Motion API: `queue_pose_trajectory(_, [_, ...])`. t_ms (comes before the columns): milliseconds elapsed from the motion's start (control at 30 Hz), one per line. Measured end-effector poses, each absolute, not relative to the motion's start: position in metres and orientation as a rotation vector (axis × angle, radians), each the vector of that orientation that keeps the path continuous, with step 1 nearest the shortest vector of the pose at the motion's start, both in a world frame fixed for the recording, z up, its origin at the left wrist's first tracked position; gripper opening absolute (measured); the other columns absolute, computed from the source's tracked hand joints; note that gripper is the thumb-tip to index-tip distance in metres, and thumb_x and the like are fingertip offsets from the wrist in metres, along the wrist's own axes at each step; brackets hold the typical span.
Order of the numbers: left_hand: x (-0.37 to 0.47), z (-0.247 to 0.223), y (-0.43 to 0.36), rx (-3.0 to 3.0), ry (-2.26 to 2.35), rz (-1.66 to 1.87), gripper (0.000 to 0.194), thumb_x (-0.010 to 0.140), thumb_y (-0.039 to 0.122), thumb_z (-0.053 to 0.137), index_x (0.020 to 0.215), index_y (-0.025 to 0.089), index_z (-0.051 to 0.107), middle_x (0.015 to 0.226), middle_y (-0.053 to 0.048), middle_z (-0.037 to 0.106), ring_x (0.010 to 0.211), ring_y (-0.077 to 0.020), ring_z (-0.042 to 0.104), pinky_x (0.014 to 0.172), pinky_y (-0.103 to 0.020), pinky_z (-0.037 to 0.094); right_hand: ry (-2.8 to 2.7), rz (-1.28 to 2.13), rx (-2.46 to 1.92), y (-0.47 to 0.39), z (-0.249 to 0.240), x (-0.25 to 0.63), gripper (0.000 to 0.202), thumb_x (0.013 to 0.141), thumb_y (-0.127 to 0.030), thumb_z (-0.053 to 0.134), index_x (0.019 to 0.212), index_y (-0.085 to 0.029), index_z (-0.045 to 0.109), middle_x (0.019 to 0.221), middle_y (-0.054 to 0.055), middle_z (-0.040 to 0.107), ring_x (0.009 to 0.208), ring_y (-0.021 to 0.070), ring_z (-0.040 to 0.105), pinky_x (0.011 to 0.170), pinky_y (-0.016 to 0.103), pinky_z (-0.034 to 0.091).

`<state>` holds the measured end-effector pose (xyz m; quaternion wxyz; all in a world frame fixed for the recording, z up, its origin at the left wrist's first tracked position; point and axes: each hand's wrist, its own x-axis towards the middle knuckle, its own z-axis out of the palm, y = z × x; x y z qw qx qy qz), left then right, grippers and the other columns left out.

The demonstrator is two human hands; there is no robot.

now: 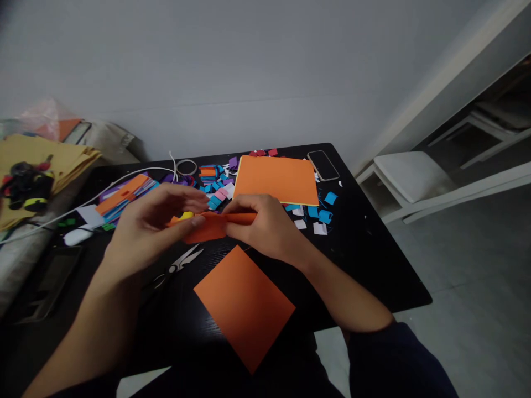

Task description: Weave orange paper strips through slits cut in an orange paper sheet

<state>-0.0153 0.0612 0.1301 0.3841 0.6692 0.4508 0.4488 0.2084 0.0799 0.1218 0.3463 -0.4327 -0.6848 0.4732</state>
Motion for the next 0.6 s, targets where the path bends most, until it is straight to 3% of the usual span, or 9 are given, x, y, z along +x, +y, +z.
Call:
queue_pose_trajectory(167, [-0.0139, 0.1287, 0.0591, 1.825, 1.196, 1.021, 0.008, 0.092, 0.025, 0.075, 0.099, 0.025, 0.078, 0.095, -0.002, 0.077, 0.089, -0.0168, 0.072, 0.080, -0.027, 0.057, -1.735, 1.284, -1.076, 0.0808, 0.1235, 0.2087, 0.014, 0.081, -0.020, 0.078, 0.095, -0.022, 0.081, 0.087, 0.001, 0.078, 0.083, 0.0200, 0.073, 0.071, 0.030, 0.054])
queue_pose_trajectory(433, [-0.0086, 0.1243, 0.0597, 1.788, 1.182, 1.066, 0.008, 0.093, 0.027, 0.075, 0.098, 0.022, 0.077, 0.086, -0.002, 0.075, 0.078, -0.0150, 0.069, 0.073, -0.025, 0.054, -1.580, 1.367, -0.947, 0.0813, 0.1183, 0.2054, 0.019, 0.085, -0.035, 0.083, 0.096, -0.019, 0.080, 0.092, 0.004, 0.079, 0.090, 0.0221, 0.074, 0.080, 0.034, 0.059])
queue_pose_trajectory(600, [-0.0073, 0.1242, 0.0581, 1.862, 1.233, 1.020, 0.008, 0.096, 0.028, 0.071, 0.095, 0.021, 0.074, 0.081, 0.000, 0.071, 0.073, -0.0132, 0.064, 0.068, -0.023, 0.049, -1.576, 1.364, -0.938, 0.0795, 0.1205, 0.2053, 0.017, 0.084, -0.034, 0.085, 0.094, -0.021, 0.082, 0.094, 0.004, 0.081, 0.091, 0.0213, 0.075, 0.079, 0.032, 0.060])
